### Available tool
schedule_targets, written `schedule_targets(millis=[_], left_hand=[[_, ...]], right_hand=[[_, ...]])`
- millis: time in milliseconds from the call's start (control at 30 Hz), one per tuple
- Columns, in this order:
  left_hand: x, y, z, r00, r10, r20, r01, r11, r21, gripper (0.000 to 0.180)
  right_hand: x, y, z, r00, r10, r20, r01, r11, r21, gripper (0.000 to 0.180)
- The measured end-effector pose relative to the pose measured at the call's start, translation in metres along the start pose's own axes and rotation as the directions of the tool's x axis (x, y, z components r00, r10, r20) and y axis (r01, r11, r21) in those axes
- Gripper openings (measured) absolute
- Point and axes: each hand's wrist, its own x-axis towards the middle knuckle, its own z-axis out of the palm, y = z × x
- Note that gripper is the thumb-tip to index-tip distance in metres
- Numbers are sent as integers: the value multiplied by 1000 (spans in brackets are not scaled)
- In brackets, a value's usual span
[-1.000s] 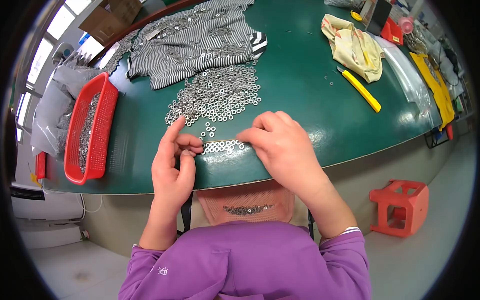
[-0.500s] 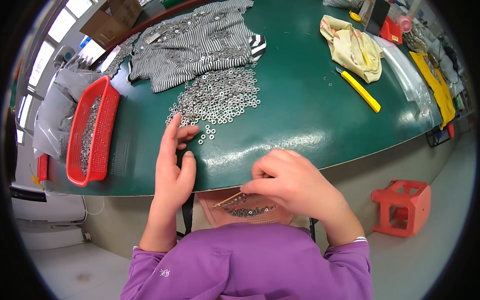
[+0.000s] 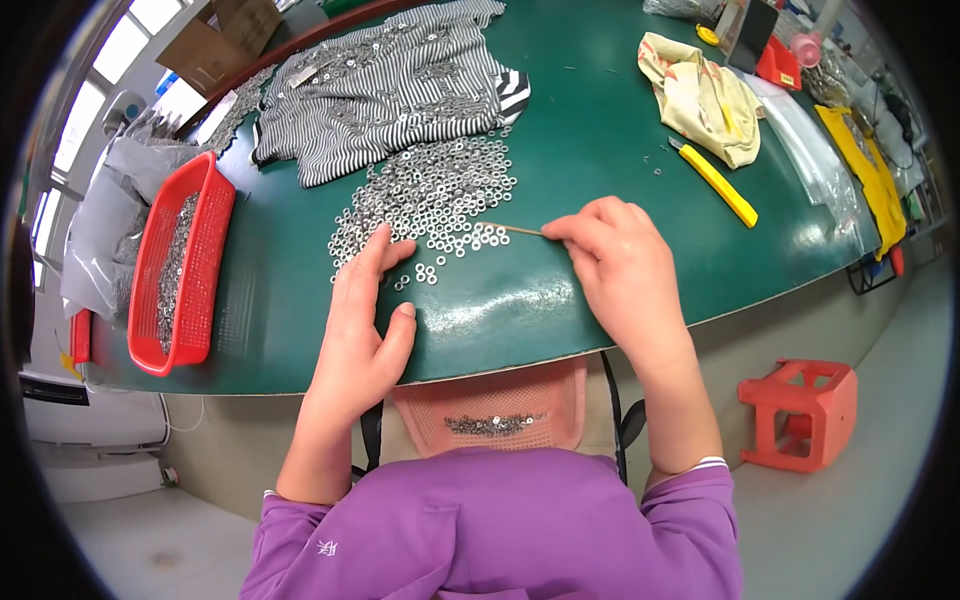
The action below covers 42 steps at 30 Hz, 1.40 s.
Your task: Picking up and stringing small metal rings onto a thin metal rod at a workbench.
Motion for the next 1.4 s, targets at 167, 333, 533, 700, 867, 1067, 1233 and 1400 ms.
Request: schedule_targets(millis=[167, 333, 533, 700, 867, 1067, 1233, 1400], left_hand=[[-1, -1, -1, 999, -27, 20, 29, 996, -82, 68], [-4, 3, -1, 993, -118, -18, 114, 979, -167, 64], [-8, 0, 1, 986, -95, -138, 87, 994, -61, 58], [-8, 3, -2, 995, -75, -67, 69, 995, -75, 55], [-7, 1, 1, 999, 2, -43, -6, 995, -99, 54], [-10, 2, 1, 979, -180, -100, 143, 945, -295, 61], [-9, -1, 0, 961, -230, -153, 173, 933, -317, 65], [-9, -3, 1, 972, -185, -148, 147, 961, -235, 67]], right_hand=[[-2, -20, 10, 990, -125, 72, 123, 992, 30, 18], [-4, -31, 14, 978, -175, 110, 167, 983, 70, 19], [-14, -21, 1, 996, -77, 51, 75, 997, 32, 16], [-24, -16, -13, 995, -56, 78, 53, 998, 30, 17], [-26, -20, -10, 992, -83, 99, 78, 996, 49, 18], [-18, -35, 11, 973, -207, 101, 193, 972, 131, 22], [-19, -43, 18, 948, -282, 150, 255, 951, 175, 18], [-27, -38, 5, 867, -439, 237, 361, 880, 310, 26]])
